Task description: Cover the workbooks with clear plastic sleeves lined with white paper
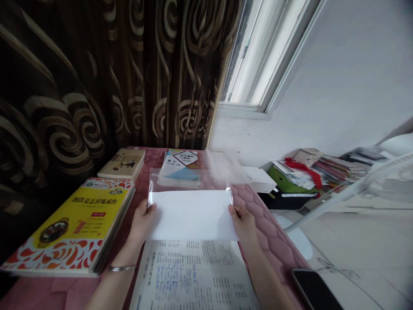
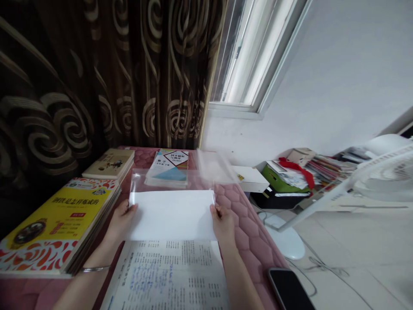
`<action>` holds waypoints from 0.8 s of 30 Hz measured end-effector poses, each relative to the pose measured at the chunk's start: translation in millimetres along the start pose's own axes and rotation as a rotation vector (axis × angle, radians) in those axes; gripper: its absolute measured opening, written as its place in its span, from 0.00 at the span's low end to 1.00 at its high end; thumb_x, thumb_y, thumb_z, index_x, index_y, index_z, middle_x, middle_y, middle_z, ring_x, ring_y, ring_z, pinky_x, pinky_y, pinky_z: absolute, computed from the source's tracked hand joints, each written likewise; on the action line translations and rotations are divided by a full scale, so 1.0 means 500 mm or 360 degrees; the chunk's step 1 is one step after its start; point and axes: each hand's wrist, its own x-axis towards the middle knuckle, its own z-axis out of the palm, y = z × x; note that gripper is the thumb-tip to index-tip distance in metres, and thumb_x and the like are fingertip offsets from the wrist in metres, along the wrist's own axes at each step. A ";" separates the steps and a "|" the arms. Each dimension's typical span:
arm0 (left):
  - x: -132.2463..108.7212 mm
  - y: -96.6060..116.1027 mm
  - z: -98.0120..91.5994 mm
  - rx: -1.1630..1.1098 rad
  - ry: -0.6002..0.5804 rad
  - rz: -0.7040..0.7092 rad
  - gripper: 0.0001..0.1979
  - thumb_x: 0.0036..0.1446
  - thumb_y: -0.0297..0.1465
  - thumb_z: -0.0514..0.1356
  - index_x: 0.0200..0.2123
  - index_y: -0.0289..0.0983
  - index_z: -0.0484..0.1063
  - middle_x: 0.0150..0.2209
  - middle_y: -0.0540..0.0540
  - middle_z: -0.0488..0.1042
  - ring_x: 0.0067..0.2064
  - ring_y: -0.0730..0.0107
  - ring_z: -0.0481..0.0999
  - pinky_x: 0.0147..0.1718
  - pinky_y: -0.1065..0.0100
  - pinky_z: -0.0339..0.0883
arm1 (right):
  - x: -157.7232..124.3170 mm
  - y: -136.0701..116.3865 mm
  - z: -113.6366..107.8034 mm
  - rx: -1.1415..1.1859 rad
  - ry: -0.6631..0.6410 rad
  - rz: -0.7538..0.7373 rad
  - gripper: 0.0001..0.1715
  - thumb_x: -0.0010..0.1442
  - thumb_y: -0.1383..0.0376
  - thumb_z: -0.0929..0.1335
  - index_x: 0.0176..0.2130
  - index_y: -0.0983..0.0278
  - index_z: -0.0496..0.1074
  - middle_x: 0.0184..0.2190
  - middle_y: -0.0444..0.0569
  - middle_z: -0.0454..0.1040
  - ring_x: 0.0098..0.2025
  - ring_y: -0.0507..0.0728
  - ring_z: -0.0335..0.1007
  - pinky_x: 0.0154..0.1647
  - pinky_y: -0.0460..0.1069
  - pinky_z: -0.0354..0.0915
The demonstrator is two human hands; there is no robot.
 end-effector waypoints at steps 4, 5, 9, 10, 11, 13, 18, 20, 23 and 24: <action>0.002 -0.007 0.000 0.0030 0.0004 -0.0007 0.08 0.48 0.38 0.58 0.25 0.39 0.67 0.25 0.51 0.71 0.30 0.68 0.70 0.31 0.68 0.62 | -0.001 0.002 0.018 0.0073 0.0044 0.0040 0.23 0.50 0.45 0.65 0.27 0.61 0.70 0.24 0.51 0.74 0.29 0.60 0.70 0.26 0.51 0.64; 0.002 -0.009 0.000 0.0039 0.0006 -0.0017 0.09 0.48 0.38 0.58 0.26 0.39 0.68 0.25 0.51 0.72 0.30 0.68 0.70 0.31 0.68 0.63 | 0.000 0.005 0.018 0.0092 0.0028 0.0056 0.22 0.49 0.45 0.65 0.27 0.61 0.70 0.24 0.51 0.74 0.29 0.60 0.70 0.25 0.51 0.64; 0.001 -0.012 0.003 0.0055 -0.0008 -0.0047 0.11 0.48 0.40 0.59 0.26 0.38 0.69 0.25 0.50 0.73 0.29 0.68 0.70 0.30 0.68 0.62 | 0.006 0.017 0.014 0.0162 -0.0007 0.0074 0.21 0.50 0.45 0.66 0.25 0.59 0.70 0.23 0.50 0.73 0.27 0.60 0.69 0.23 0.51 0.63; 0.000 -0.012 0.003 0.0055 -0.0001 -0.0050 0.12 0.48 0.41 0.59 0.26 0.38 0.69 0.24 0.50 0.72 0.29 0.68 0.70 0.30 0.68 0.62 | 0.007 0.018 0.013 0.0174 0.0003 0.0064 0.21 0.50 0.45 0.66 0.24 0.59 0.70 0.22 0.50 0.73 0.27 0.60 0.68 0.23 0.51 0.63; 0.000 -0.012 0.004 0.0056 0.0009 -0.0053 0.13 0.48 0.42 0.59 0.26 0.38 0.69 0.23 0.50 0.72 0.28 0.68 0.69 0.29 0.68 0.61 | 0.006 0.019 0.014 0.0181 0.0016 0.0048 0.21 0.49 0.45 0.66 0.23 0.60 0.70 0.22 0.49 0.72 0.26 0.59 0.68 0.23 0.51 0.63; -0.001 -0.012 0.004 0.0060 0.0030 -0.0045 0.15 0.49 0.45 0.59 0.25 0.38 0.68 0.22 0.51 0.70 0.27 0.68 0.68 0.29 0.68 0.60 | 0.003 0.017 0.016 0.0178 0.0055 0.0005 0.23 0.48 0.45 0.67 0.24 0.62 0.70 0.22 0.49 0.73 0.26 0.59 0.67 0.24 0.51 0.63; 0.001 -0.005 0.000 -0.0129 -0.0022 -0.0103 0.16 0.45 0.45 0.61 0.27 0.36 0.71 0.25 0.49 0.72 0.29 0.68 0.69 0.29 0.68 0.61 | -0.007 0.008 0.024 0.0119 0.0193 -0.0106 0.25 0.50 0.44 0.67 0.26 0.63 0.71 0.23 0.50 0.74 0.27 0.59 0.68 0.28 0.52 0.63; 0.002 0.000 -0.002 -0.0224 -0.0050 -0.0145 0.16 0.42 0.44 0.63 0.26 0.36 0.71 0.25 0.48 0.72 0.29 0.67 0.69 0.29 0.68 0.62 | -0.010 0.006 0.025 0.0145 0.0207 -0.0097 0.25 0.50 0.44 0.67 0.26 0.63 0.71 0.23 0.50 0.74 0.27 0.59 0.68 0.28 0.52 0.64; 0.000 0.006 -0.001 -0.0242 -0.0033 -0.0151 0.15 0.39 0.43 0.64 0.24 0.36 0.70 0.24 0.49 0.72 0.29 0.66 0.70 0.29 0.68 0.62 | -0.012 0.008 0.024 0.0237 0.0200 -0.0033 0.24 0.50 0.44 0.67 0.28 0.63 0.71 0.23 0.49 0.74 0.26 0.58 0.68 0.25 0.51 0.63; -0.001 0.006 0.000 -0.0225 -0.0023 -0.0153 0.15 0.39 0.43 0.64 0.24 0.36 0.70 0.24 0.49 0.72 0.29 0.66 0.70 0.29 0.68 0.62 | -0.012 0.008 0.023 0.0260 0.0209 -0.0018 0.24 0.50 0.44 0.68 0.28 0.62 0.71 0.24 0.48 0.74 0.26 0.58 0.68 0.24 0.50 0.63</action>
